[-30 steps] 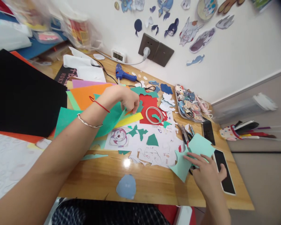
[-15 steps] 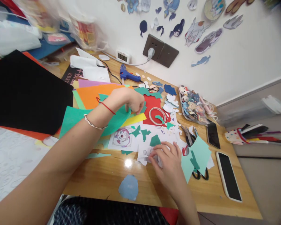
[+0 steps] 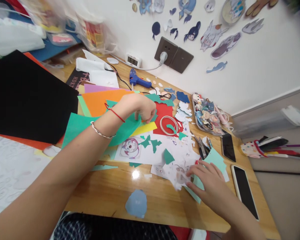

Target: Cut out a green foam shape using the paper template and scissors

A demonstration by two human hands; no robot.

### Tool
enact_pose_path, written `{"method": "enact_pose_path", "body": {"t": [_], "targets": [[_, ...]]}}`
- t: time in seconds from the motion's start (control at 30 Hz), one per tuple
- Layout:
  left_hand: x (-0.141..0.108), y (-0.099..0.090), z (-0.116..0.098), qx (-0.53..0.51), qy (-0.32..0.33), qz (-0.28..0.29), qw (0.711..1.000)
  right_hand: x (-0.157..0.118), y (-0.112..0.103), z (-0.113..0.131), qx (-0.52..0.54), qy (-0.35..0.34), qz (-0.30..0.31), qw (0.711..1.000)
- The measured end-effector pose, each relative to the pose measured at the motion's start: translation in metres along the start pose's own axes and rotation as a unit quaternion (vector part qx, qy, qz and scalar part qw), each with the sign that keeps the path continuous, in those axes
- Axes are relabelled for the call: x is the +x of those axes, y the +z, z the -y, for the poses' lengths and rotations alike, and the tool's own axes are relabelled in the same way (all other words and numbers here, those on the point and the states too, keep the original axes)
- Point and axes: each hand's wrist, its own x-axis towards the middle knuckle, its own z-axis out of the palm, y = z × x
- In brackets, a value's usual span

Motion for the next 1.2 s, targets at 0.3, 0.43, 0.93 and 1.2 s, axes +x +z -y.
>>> {"method": "enact_pose_path", "body": {"t": [0.3,0.43,0.93,1.2], "targets": [[0.003,0.007,-0.025,0.089,-0.056,-0.094,0.99,0.096,-0.007,0.013,-0.004,-0.019,-0.151,0.988],[0.005,0.014,-0.038,0.149,-0.068,-0.176,0.971,0.117,0.012,0.017,0.015,-0.035,-0.177,0.983],[0.027,0.037,-0.055,0.228,0.012,-0.143,0.963,0.058,0.015,-0.063,0.03,0.102,-0.28,0.954],[0.055,0.05,-0.058,0.229,-0.02,-0.2,0.952,0.081,0.037,-0.044,0.041,0.06,-0.251,0.965]]}}
